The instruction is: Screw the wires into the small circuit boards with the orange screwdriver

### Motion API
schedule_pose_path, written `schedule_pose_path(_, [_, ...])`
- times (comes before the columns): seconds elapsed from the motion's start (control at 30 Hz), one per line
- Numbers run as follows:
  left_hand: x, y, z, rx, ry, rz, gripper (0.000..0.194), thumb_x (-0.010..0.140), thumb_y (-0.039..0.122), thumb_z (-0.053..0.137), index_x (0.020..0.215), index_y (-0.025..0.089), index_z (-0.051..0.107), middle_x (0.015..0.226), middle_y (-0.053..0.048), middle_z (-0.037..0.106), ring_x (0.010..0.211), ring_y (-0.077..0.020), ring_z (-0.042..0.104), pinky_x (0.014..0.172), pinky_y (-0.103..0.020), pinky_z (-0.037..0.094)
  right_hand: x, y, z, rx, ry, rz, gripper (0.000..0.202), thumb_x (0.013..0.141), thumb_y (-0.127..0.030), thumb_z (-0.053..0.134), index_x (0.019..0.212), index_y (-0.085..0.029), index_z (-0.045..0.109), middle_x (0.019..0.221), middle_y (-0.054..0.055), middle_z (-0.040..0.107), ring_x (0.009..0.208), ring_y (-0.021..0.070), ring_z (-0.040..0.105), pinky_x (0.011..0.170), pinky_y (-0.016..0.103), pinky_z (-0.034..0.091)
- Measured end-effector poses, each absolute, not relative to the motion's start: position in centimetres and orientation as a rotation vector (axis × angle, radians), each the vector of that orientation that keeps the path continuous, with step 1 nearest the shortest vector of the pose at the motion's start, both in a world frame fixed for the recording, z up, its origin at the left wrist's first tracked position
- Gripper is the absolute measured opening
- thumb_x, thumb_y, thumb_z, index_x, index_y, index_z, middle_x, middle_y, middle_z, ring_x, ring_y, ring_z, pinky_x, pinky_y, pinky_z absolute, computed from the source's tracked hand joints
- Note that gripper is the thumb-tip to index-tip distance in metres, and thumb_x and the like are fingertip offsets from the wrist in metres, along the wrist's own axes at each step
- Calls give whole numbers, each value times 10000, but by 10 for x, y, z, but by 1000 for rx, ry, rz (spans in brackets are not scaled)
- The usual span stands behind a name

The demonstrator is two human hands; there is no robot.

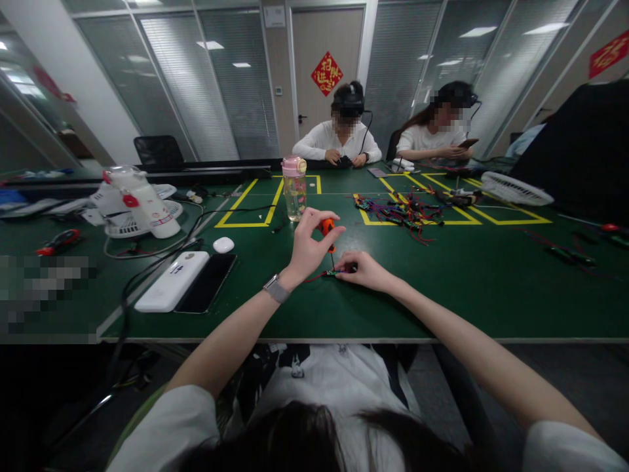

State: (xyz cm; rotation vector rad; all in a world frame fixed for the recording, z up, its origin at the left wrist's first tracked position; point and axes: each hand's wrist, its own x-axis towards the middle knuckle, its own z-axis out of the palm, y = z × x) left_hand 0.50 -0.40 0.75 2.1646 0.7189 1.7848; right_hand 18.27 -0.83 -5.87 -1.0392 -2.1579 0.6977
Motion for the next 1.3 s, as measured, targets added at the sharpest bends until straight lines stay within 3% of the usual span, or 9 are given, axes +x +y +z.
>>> schedule_pose_path(0.17, [6,-6,10,2213,615,1637,266,983,294,389,1123,226,605,1095,-58,595,1044,-161,571,929,-314,460,183,-8,-59,-1030,-2151,702,134,745,-238,684,834,-148,729,743,25,592,627,122,535,604,253,449])
schedule_pose_path(0.33, [8,-8,12,2103,599,1558,221,954,258,470,1131,206,593,1058,-56,652,970,-147,628,864,-275,496,183,-8,-60,-1028,-2157,698,128,743,-238,682,828,-151,724,741,27,598,640,126,540,609,251,451])
schedule_pose_path(0.57, [6,-4,13,2140,698,1719,106,839,254,660,925,193,652,889,-6,607,826,-125,583,794,-256,480,183,-8,-59,-1034,-2158,707,139,747,-234,673,842,-146,726,740,24,586,643,125,540,613,251,446])
schedule_pose_path(0.8, [3,-4,13,2170,580,1574,281,978,229,388,1172,220,590,1171,-61,613,1095,-161,571,958,-315,443,182,-9,-60,-1042,-2135,700,123,741,-241,677,813,-147,714,731,22,590,632,122,531,597,245,438])
schedule_pose_path(0.9, [4,-5,14,2152,599,1596,238,950,221,460,1140,207,602,1073,-57,640,987,-153,608,883,-294,474,182,-9,-60,-1042,-2140,707,131,741,-239,677,817,-139,714,731,25,588,629,122,532,598,248,439])
schedule_pose_path(1.0, [4,-5,14,2149,705,1735,94,878,199,585,952,187,643,887,-20,609,848,-136,580,814,-271,467,182,-10,-59,-1046,-2143,708,134,742,-237,675,821,-138,717,732,25,586,634,123,534,600,248,439])
schedule_pose_path(1.1, [3,-4,13,2156,770,1794,42,857,219,622,872,184,637,838,-6,569,809,-132,547,808,-273,455,182,-9,-59,-1048,-2147,704,137,742,-236,674,830,-142,723,738,26,592,637,123,526,604,248,442])
schedule_pose_path(1.3, [0,-2,11,2156,638,1601,285,984,240,370,1161,221,594,1109,-55,618,988,-140,599,906,-300,454,183,-9,-59,-1048,-2150,699,142,743,-242,680,831,-141,731,740,32,597,637,130,531,602,259,446])
